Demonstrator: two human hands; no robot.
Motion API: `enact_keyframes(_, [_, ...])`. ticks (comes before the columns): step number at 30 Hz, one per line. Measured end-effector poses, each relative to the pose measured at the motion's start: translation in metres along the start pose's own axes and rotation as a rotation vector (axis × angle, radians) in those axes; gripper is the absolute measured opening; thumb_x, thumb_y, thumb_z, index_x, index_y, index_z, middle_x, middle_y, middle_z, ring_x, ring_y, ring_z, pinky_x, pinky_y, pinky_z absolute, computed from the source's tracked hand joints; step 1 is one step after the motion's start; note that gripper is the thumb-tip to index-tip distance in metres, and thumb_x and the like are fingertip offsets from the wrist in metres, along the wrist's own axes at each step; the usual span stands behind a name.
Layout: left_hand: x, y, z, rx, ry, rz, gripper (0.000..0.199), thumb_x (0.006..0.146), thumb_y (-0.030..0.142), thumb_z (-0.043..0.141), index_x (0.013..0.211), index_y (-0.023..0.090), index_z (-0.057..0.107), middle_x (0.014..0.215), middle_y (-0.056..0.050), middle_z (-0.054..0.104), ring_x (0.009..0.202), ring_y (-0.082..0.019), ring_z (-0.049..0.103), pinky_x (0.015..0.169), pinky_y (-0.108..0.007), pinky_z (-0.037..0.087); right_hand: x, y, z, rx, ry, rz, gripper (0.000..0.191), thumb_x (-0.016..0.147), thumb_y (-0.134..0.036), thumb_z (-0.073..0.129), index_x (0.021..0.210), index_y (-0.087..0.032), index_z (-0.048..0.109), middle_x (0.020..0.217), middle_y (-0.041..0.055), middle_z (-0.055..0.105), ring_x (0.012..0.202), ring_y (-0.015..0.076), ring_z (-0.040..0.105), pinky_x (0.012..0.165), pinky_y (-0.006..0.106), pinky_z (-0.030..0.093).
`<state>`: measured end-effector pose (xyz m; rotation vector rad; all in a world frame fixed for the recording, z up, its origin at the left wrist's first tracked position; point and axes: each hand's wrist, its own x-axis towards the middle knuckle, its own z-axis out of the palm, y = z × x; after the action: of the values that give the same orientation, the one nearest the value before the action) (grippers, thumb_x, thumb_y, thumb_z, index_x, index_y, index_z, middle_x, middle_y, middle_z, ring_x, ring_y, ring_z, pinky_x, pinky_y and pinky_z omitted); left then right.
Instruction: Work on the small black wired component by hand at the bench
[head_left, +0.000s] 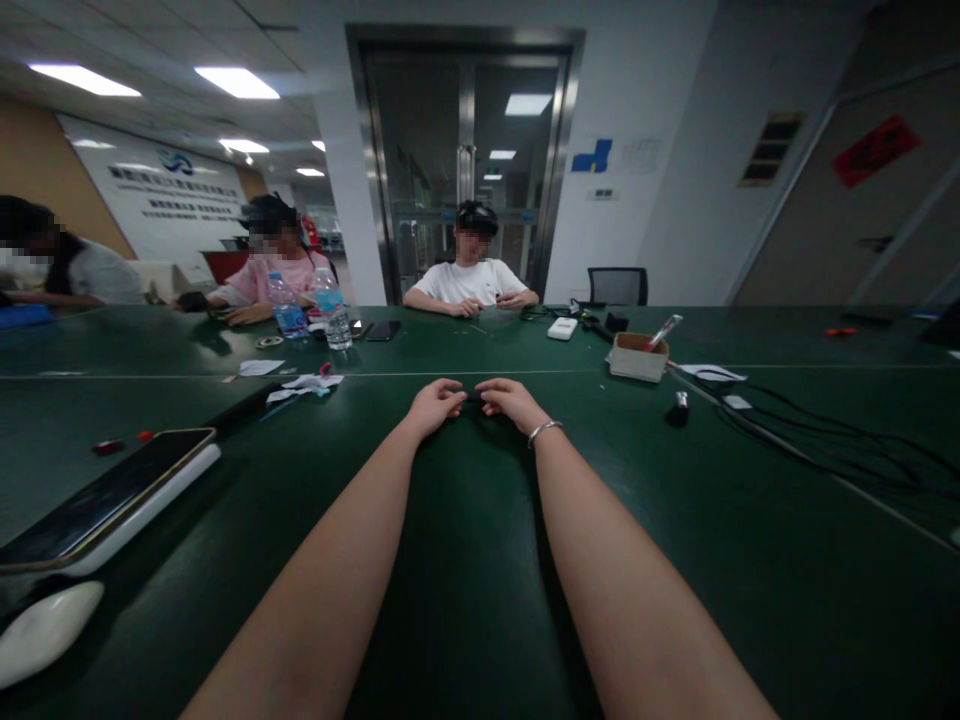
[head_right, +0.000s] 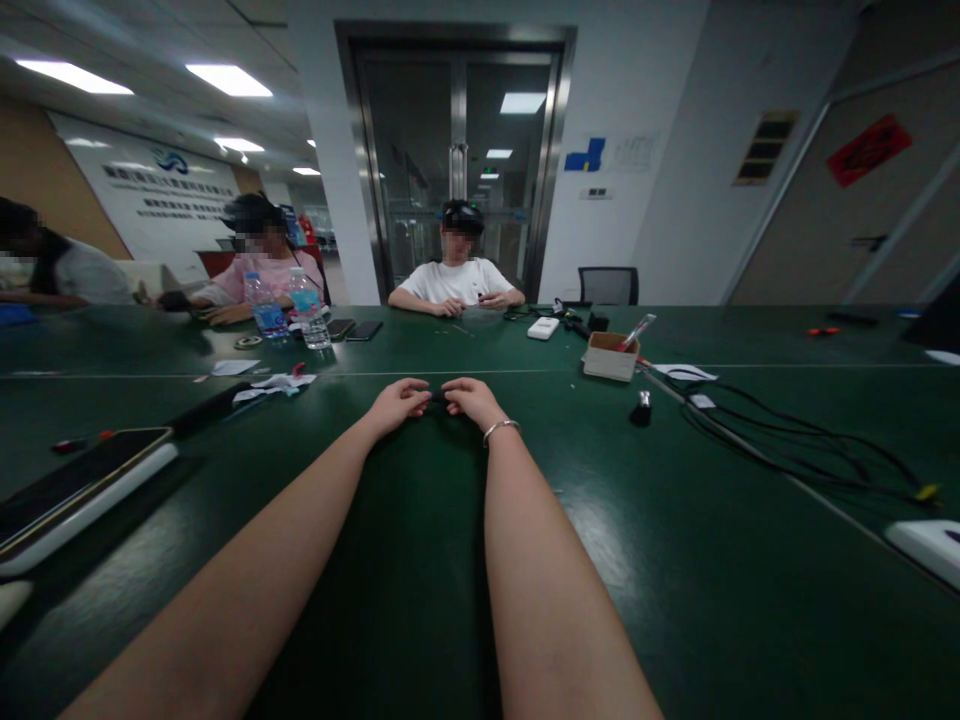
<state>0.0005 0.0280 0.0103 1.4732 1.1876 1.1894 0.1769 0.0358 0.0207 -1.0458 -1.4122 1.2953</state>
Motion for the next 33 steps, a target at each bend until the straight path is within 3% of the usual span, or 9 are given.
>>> enact_keyframes(3, [-0.003, 0.0037, 0.001, -0.008, 0.0, 0.017, 0.029, 0.076, 0.023, 0.067, 0.102, 0.013, 0.059, 0.061, 0.001, 0.06, 0.053, -0.008, 0.057, 0.057, -0.022, 0.048, -0.0018, -0.0013, 0.0005, 0.0, 0.006, 0.001, 0.018, 0.077, 0.0, 0.057, 0.086, -0.012, 0.066, 0.056, -0.0005, 0.062, 0.044, 0.0059, 0.056, 0.048, 0.015, 0.051])
enact_keyframes(18, [0.0013, -0.001, 0.0002, 0.036, 0.001, -0.01, 0.018, 0.077, 0.027, 0.066, 0.083, 0.011, 0.062, 0.064, -0.001, 0.062, 0.055, -0.009, 0.056, 0.06, -0.023, 0.048, -0.0026, -0.0019, 0.0011, 0.004, 0.001, -0.009, 0.017, 0.077, 0.001, 0.056, 0.084, -0.012, 0.065, 0.059, -0.0006, 0.063, 0.045, 0.0058, 0.058, 0.048, 0.015, 0.051])
enact_keyframes(24, [-0.0005, 0.0006, 0.0021, -0.012, 0.053, 0.005, 0.018, 0.079, 0.024, 0.065, 0.092, 0.013, 0.059, 0.067, 0.0, 0.06, 0.054, -0.007, 0.057, 0.057, -0.022, 0.049, -0.0035, -0.0029, 0.0023, -0.008, -0.036, -0.009, 0.018, 0.075, 0.001, 0.06, 0.086, -0.012, 0.064, 0.058, -0.001, 0.063, 0.048, 0.0068, 0.06, 0.05, 0.015, 0.051])
enact_keyframes(33, [-0.0022, 0.002, 0.0, 0.017, 0.013, 0.014, 0.021, 0.074, 0.021, 0.069, 0.092, 0.011, 0.062, 0.066, 0.0, 0.058, 0.057, -0.008, 0.057, 0.059, -0.023, 0.05, -0.0033, -0.003, 0.004, -0.023, -0.084, -0.005, 0.018, 0.073, 0.001, 0.064, 0.085, -0.013, 0.061, 0.062, -0.0006, 0.065, 0.054, 0.0084, 0.065, 0.052, 0.015, 0.053])
